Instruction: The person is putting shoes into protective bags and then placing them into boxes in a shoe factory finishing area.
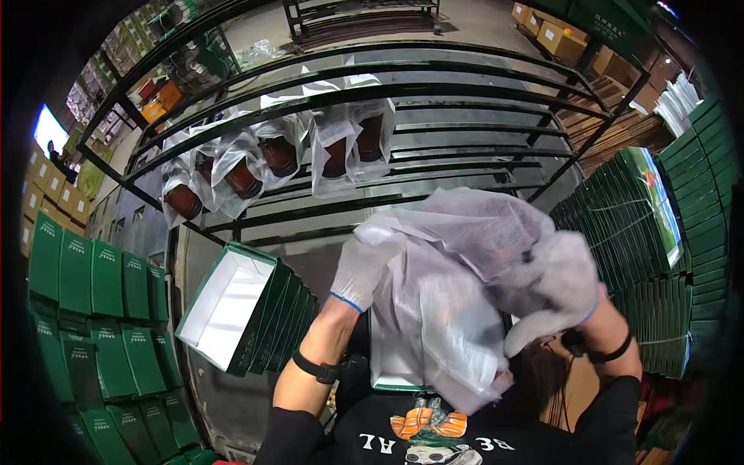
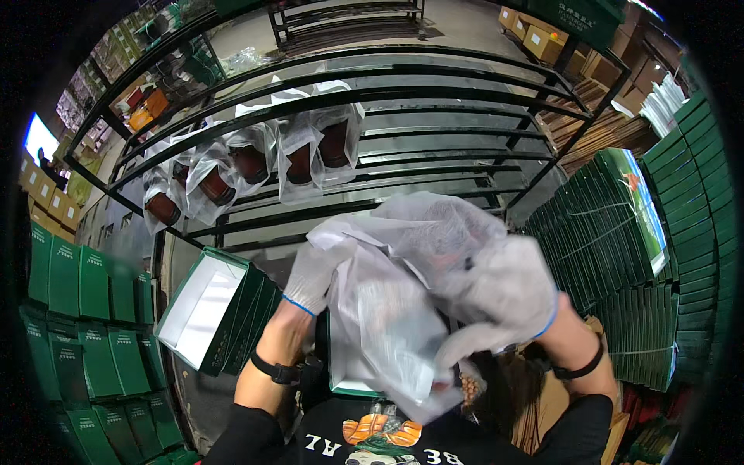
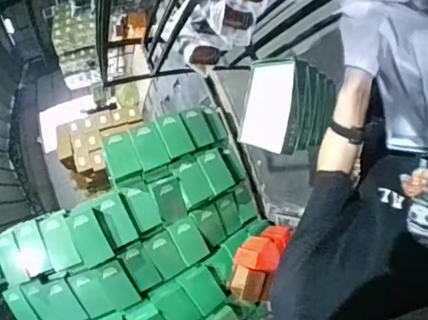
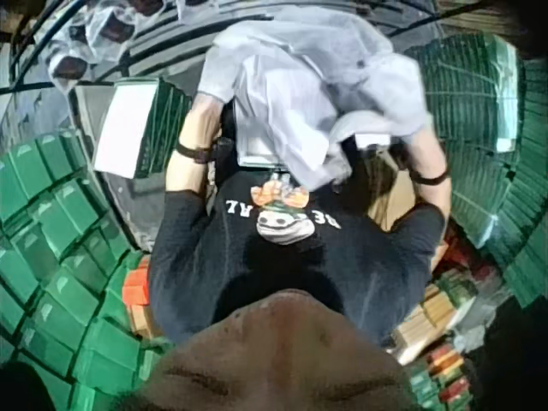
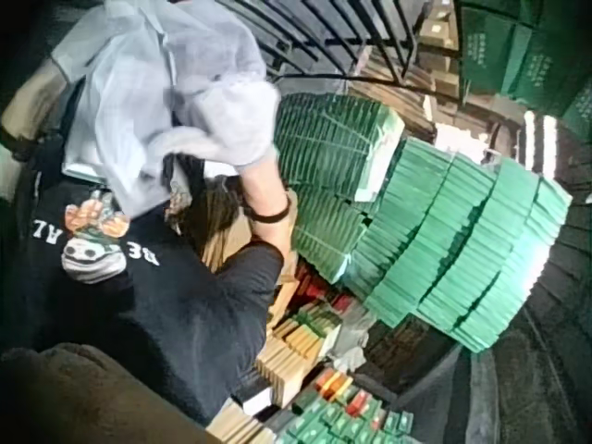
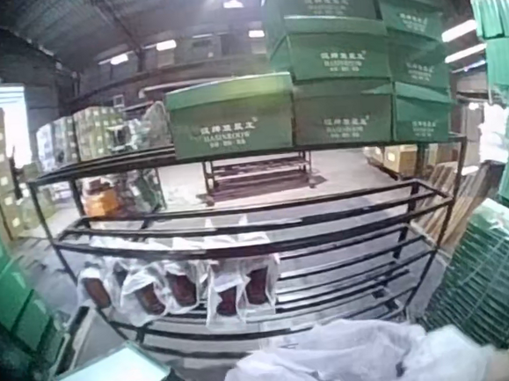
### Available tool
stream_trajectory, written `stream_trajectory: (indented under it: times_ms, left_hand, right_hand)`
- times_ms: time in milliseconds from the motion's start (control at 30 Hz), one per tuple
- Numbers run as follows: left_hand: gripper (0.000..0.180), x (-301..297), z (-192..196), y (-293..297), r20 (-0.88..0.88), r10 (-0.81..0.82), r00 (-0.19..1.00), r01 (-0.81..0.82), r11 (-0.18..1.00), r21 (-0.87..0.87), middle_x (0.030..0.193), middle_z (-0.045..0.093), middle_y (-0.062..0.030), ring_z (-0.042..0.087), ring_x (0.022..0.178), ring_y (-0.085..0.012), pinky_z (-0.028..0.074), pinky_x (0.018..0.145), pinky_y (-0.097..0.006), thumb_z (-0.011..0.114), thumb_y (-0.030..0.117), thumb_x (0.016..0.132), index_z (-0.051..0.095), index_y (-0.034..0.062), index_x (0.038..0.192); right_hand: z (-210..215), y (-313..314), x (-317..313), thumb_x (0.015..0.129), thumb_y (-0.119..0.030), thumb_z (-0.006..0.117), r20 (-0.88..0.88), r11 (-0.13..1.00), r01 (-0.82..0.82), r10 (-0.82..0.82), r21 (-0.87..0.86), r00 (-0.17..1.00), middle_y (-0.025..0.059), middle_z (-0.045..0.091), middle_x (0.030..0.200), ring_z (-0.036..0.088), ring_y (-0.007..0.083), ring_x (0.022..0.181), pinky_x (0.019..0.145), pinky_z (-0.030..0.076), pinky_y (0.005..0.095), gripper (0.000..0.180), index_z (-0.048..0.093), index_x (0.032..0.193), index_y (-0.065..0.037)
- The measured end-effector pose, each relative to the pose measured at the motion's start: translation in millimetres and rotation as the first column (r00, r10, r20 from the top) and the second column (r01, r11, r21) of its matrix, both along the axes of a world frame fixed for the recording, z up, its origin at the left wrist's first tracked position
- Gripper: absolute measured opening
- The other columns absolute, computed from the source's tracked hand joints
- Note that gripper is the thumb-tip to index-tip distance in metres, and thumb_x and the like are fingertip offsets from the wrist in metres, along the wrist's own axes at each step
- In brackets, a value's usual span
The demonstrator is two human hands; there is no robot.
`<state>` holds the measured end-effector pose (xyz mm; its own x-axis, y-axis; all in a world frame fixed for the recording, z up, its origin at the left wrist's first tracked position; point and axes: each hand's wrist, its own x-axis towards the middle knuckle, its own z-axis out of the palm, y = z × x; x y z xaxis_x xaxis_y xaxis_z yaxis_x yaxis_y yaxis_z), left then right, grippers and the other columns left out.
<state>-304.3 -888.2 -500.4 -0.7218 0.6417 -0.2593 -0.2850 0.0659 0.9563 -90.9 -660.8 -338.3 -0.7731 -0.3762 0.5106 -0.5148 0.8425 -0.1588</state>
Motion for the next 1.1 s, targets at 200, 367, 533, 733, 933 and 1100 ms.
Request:
stream_trajectory:
  times_ms: [200,367,533,733,933,1100]
  left_hand:
    - [0.034,29.6,-4.6,22.3,-0.727,-0.497,0.473,-0.355,0.648,-0.674,0.121,0.067,-0.0221,0.068,0.115,-0.0405,0.057,0.099,-0.048,0.067,0.034,0.102,0.073,0.0025,0.115]
    - [0.065,39.4,-86.8,0.7,-0.669,0.035,0.742,-0.140,0.985,-0.103,0.138,0.064,-0.0218,0.063,0.133,-0.0363,0.052,0.110,-0.044,0.081,0.027,0.088,0.060,-0.0001,0.143]
    - [0.058,22.9,6.1,-20.2,-0.816,0.045,0.576,-0.177,0.982,-0.070,0.146,0.066,-0.0205,0.063,0.137,-0.0392,0.046,0.121,-0.043,0.073,0.008,0.087,0.064,-0.0039,0.143]
    - [0.047,51.1,-18.1,38.8,-0.808,-0.550,0.213,0.095,0.834,-0.543,0.135,0.068,-0.0175,0.068,0.119,-0.0405,0.054,0.101,-0.048,0.070,0.025,0.100,0.065,0.0040,0.142]
    - [0.042,56.3,-6.5,66.2,-0.648,-0.737,0.194,-0.112,0.639,-0.761,0.123,0.070,-0.0147,0.064,0.122,-0.0373,0.052,0.100,-0.049,0.072,0.032,0.098,0.069,0.0067,0.131]
    - [0.054,81.5,-13.3,-25.7,-0.804,-0.224,0.551,-0.116,0.934,-0.339,0.154,0.058,-0.0233,0.056,0.141,-0.0430,0.041,0.123,-0.051,0.062,0.023,0.102,0.059,0.0005,0.151]
  right_hand:
    - [78.5,3.8,-90.8,0.089,-0.025,0.089,0.699,0.957,-0.051,0.245,-0.287,0.672,0.0077,0.080,0.079,0.077,0.0199,0.073,0.066,0.060,0.0349,0.021,0.083,0.085,-0.006]
    - [-46.3,-61.4,-164.1,0.078,-0.029,0.090,0.912,0.938,-0.312,0.253,-0.150,0.323,0.0172,0.081,0.106,0.076,0.0305,0.100,0.095,0.058,0.0438,0.043,0.081,0.111,-0.003]
    - [-122.5,43.2,-65.1,0.110,-0.022,0.062,0.033,0.583,0.417,-0.555,-0.698,0.831,0.0155,0.074,0.116,0.074,0.0254,0.099,0.093,0.059,0.0355,0.026,0.076,0.116,0.000]
    - [-478.2,49.7,167.3,0.102,-0.034,0.071,0.543,-0.078,0.996,-0.835,0.049,-0.092,0.0271,0.071,0.122,0.063,0.0458,0.121,0.112,0.045,0.0558,0.035,0.071,0.119,-0.003]
    - [-434.3,71.6,178.7,0.113,-0.018,0.055,0.101,-0.030,0.959,-0.995,-0.281,-0.001,0.0278,0.068,0.106,0.064,0.0501,0.106,0.095,0.052,0.0523,0.027,0.069,0.115,0.005]
    - [-164.8,39.8,176.9,0.120,-0.058,0.033,0.543,-0.532,0.366,-0.222,-0.763,0.810,0.0132,0.078,0.116,0.077,0.0256,0.113,0.101,0.064,0.0449,0.072,0.072,0.122,0.002]
